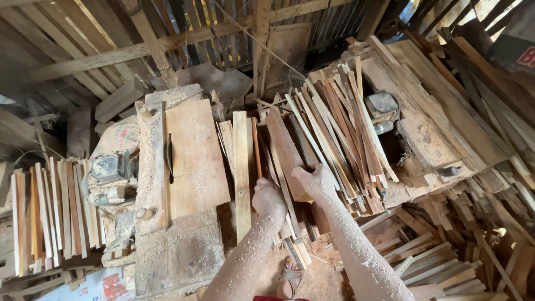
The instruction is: Feeding thin wood strips through a woodworking machine for processing
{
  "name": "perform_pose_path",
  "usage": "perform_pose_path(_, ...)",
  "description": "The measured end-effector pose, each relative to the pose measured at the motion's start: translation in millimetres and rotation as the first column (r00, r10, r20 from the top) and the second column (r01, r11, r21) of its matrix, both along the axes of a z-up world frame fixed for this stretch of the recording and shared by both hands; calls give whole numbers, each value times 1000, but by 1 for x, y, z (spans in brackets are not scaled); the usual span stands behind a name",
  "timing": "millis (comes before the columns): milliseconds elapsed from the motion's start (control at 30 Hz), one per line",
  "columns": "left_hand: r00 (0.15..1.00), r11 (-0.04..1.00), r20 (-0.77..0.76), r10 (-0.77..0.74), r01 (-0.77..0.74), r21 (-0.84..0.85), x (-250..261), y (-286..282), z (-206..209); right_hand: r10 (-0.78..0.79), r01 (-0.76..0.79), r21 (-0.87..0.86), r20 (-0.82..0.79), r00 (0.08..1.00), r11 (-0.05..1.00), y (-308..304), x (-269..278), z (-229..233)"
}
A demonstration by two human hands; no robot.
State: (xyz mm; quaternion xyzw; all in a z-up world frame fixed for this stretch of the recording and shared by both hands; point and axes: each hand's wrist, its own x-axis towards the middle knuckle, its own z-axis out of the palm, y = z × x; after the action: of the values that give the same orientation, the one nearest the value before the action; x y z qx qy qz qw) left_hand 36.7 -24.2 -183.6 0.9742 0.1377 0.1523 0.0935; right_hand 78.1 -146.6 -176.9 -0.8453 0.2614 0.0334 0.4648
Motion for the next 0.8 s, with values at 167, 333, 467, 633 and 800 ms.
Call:
perform_pose_path(167, 999, 990, 38, -37, 42, -136, -3, 8, -19, 53, -53, -8, 6, 999, 999, -2, 15, -60)
perform_pose_path(333, 987, 974, -158, -11, -25, -224, 4, 13, -22, 73, -74, 34, 28, 997, 997, -20, 31, -89)
perform_pose_path(467, 941, 943, -321, -106, -8, -333, 17, 22, -18, 32, -34, 34, 52, 998, 999, -35, 41, -113)
perform_pose_path(633, 956, 985, -277, -101, 58, -159, -2, -14, 12, -16, 13, 55, 43, 999, 998, -41, 5, -32)
perform_pose_path(800, 954, 988, -298, 23, -66, -136, 0, -39, -3, -39, 37, 58, 34, 999, 998, -31, -19, 34)
